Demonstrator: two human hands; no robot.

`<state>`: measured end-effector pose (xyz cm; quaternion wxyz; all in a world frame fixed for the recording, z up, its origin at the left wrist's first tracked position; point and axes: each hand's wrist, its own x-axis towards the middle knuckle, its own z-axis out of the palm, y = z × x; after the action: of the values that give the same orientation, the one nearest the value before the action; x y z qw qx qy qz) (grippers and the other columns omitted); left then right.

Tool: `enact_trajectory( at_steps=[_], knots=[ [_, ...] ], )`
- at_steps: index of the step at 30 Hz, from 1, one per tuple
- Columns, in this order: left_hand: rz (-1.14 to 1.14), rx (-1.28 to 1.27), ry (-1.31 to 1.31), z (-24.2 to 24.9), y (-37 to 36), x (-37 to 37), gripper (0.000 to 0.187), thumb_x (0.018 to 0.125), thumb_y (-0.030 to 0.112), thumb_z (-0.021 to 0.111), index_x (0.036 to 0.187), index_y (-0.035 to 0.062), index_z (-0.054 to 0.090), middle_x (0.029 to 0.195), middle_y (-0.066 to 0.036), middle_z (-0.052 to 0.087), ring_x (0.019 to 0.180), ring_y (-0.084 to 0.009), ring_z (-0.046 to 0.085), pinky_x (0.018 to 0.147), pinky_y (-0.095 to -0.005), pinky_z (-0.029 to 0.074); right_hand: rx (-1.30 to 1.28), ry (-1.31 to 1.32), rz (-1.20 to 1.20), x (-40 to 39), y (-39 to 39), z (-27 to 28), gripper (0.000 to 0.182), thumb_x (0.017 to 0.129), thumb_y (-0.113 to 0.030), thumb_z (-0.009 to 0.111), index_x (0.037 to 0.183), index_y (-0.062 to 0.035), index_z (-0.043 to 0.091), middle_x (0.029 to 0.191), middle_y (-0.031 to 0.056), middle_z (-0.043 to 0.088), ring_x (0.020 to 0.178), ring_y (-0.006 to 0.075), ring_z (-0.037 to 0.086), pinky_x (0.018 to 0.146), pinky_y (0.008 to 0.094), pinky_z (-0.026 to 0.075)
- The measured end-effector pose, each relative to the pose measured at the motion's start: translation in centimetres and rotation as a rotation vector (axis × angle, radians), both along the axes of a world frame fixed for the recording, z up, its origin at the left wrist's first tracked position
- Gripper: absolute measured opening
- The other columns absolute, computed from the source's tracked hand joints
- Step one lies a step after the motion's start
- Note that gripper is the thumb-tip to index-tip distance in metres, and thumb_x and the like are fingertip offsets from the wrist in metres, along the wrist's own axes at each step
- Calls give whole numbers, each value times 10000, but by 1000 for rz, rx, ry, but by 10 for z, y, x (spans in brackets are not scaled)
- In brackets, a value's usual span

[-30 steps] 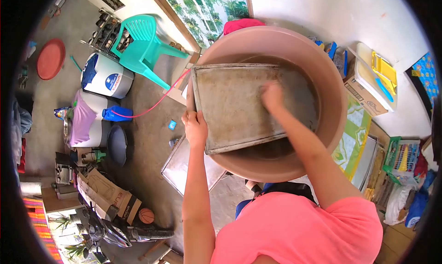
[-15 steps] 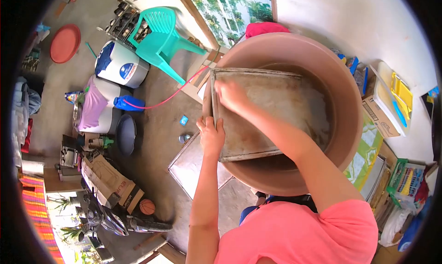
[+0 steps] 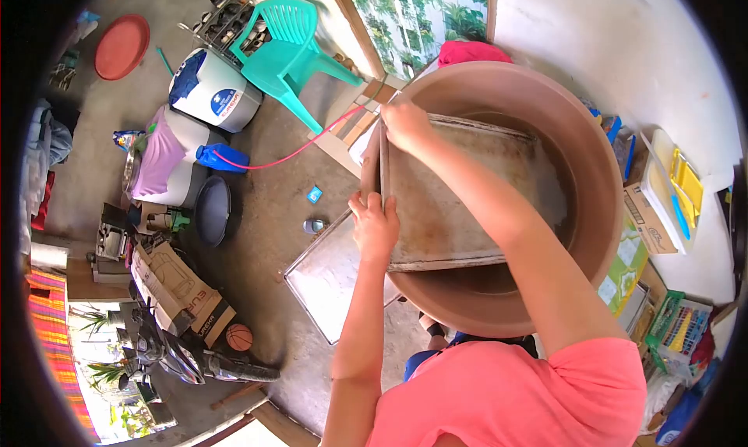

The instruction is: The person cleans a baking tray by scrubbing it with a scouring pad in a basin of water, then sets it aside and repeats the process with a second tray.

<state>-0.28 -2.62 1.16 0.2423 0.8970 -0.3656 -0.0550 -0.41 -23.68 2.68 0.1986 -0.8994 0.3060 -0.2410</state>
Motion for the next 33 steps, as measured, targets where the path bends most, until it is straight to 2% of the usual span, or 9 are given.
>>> enact_trajectory(
  at_steps=[3,5,10,13,15,20,23,29,33],
  knots=[
    [10,-3,-13,-4,-3,2,313,903,352,568,1034,71,523,1302,-243,379,1056,-480,527,769,-549,502,-29,33,109,-27,34,-5,160,718,-54,632,876,-57,655,829,178,646,832,365,636,722,475,519],
    [-2,6,7,-1,-2,2,318,902,356,570,1036,71,525,1300,-243,381,1052,-480,530,766,-546,504,35,-36,34,-16,20,-15,71,745,-45,575,768,-106,603,761,143,637,760,354,636,650,486,493],
    [8,0,-32,-3,-1,-1,317,904,356,565,1032,68,530,1290,-246,390,1034,-482,540,761,-543,510,-32,-27,-105,15,-12,0,63,730,-64,605,751,-124,605,761,117,649,776,330,642,657,451,506],
    [10,-7,-21,1,-4,2,319,905,362,563,1030,70,533,1289,-246,392,1040,-480,538,762,-544,511,99,37,95,-11,22,7,111,769,-90,591,866,-90,645,847,150,665,872,356,650,735,490,517],
    [10,12,-2,-1,2,-3,320,906,365,561,1033,72,533,1290,-246,392,1047,-479,534,764,-545,511,231,66,3,-8,11,2,51,763,-94,601,811,-109,614,841,129,660,858,340,647,712,474,509],
    [22,23,-13,2,-4,-2,318,908,367,557,1042,79,529,1292,-243,392,1051,-481,531,760,-551,511,112,0,-30,9,-31,-6,78,760,-78,594,820,-122,616,846,99,661,868,301,648,701,449,509],
    [32,28,-39,1,-4,-3,314,908,368,558,1044,87,528,1294,-237,391,1045,-480,534,757,-553,511,56,29,139,5,-16,8,82,754,-79,597,823,-120,616,849,93,660,888,299,641,708,440,508],
    [2,32,-39,-3,-2,0,320,907,379,557,1054,96,524,1302,-230,378,1049,-479,531,762,-556,512,50,178,7,-57,-66,-26,104,735,-84,612,829,-125,633,855,95,662,878,312,637,712,452,509],
    [6,73,-22,3,-5,-1,316,909,382,553,1047,99,528,1318,-237,366,1066,-481,524,766,-554,512,21,145,-25,-49,-53,-24,107,717,-103,622,820,-126,640,866,104,664,872,316,634,722,457,515]
  ],
)
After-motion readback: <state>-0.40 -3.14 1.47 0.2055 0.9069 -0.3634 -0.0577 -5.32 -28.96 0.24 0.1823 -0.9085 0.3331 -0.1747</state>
